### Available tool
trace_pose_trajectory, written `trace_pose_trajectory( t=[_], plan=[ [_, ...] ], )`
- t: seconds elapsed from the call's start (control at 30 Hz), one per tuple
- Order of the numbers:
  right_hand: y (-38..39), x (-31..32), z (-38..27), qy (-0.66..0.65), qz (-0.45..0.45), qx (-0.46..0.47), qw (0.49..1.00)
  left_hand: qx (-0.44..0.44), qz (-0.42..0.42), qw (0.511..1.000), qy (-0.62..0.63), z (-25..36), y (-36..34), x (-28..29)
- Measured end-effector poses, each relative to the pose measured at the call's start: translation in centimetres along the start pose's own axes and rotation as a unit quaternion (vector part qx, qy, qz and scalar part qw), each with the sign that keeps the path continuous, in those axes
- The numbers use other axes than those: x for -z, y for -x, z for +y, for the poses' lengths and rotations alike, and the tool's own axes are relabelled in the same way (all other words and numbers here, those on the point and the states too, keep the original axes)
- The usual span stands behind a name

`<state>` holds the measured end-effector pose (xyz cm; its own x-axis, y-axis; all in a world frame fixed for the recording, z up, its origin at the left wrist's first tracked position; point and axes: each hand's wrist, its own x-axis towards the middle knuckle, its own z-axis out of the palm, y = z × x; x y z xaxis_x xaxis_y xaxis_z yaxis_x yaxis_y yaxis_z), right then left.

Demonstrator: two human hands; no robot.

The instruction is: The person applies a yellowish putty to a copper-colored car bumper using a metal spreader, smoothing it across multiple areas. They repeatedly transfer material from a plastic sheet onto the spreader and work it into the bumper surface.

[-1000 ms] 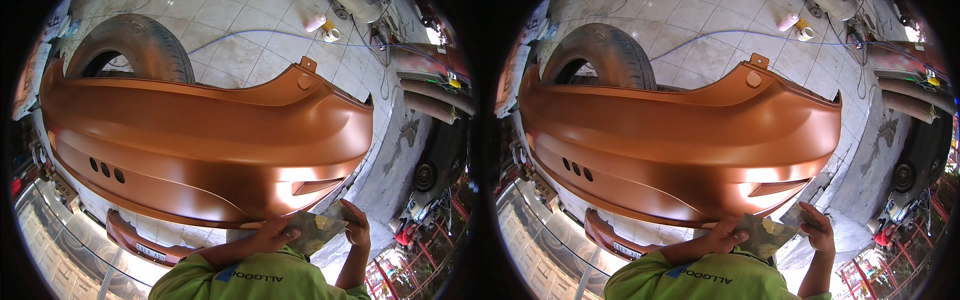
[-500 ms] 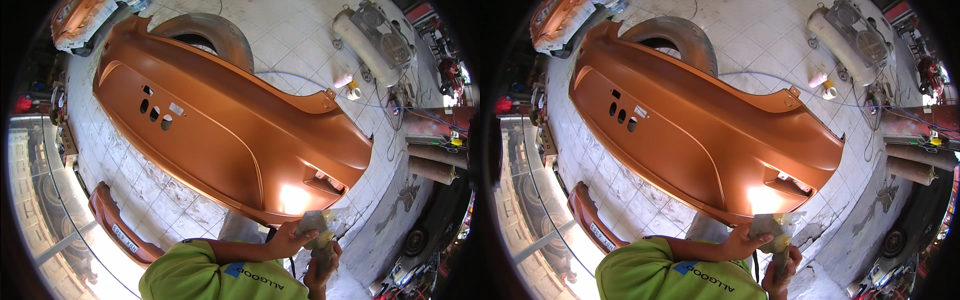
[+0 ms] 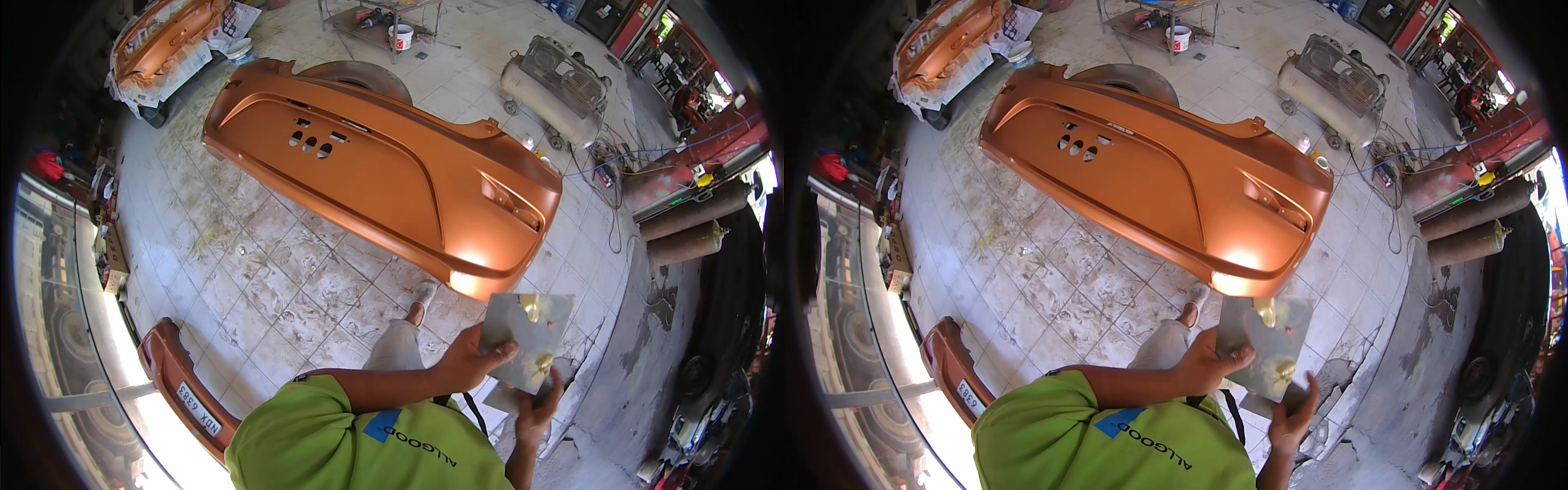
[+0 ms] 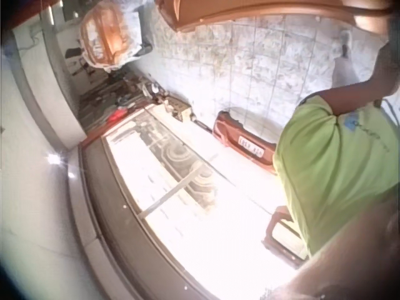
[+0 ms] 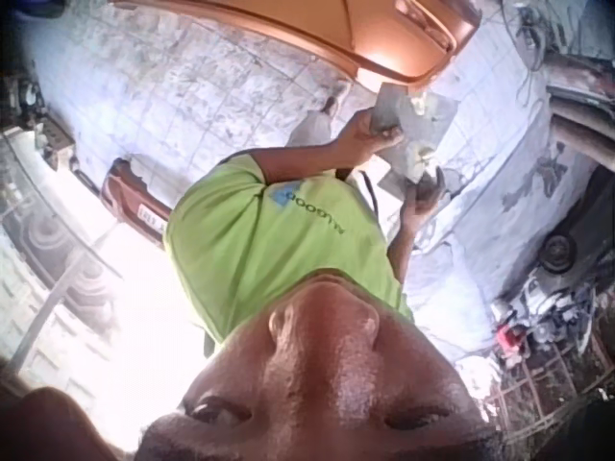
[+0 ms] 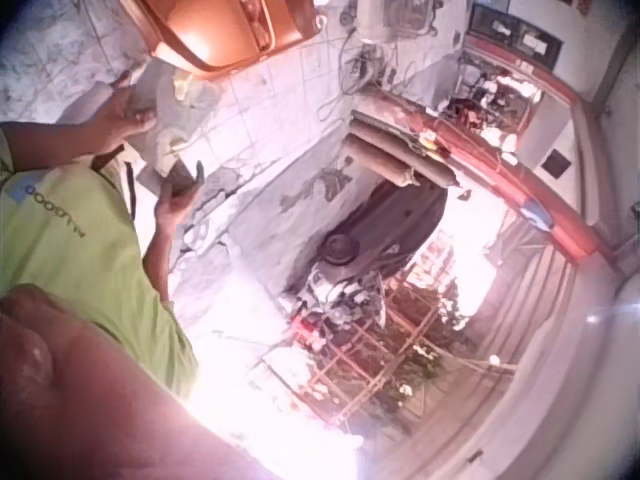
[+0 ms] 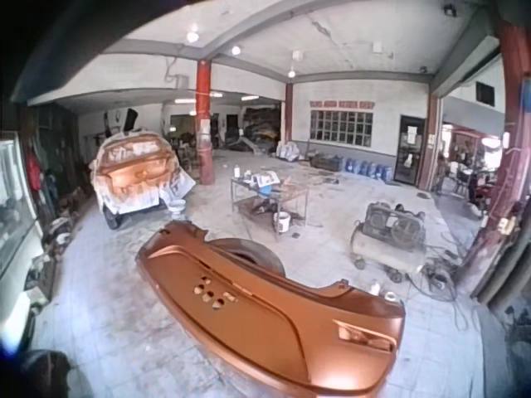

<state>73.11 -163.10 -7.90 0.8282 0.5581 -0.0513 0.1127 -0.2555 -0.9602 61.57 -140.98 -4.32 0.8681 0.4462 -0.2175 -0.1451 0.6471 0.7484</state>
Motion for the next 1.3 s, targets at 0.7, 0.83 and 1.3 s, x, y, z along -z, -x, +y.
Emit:
trace_pose_trajectory(
  t=[0.7, 0.83, 1.3],
  plan=[
    [19.5, -7.4, -2.9, -0.513, -0.446, -0.463, 0.568, -0.180, 0.118, 0.947, -0.239, 1.1, 24.0, 5.8],
    [21.6, -13.6, -6.0, -0.437, -0.489, -0.516, 0.551, -0.158, 0.160, 0.954, -0.197, 3.4, 31.0, 9.3],
    [28.0, -28.2, -3.5, -0.319, -0.089, -0.421, 0.844, -0.188, 0.341, 0.920, -0.039, 0.9, 43.3, 16.5]
  ],
)
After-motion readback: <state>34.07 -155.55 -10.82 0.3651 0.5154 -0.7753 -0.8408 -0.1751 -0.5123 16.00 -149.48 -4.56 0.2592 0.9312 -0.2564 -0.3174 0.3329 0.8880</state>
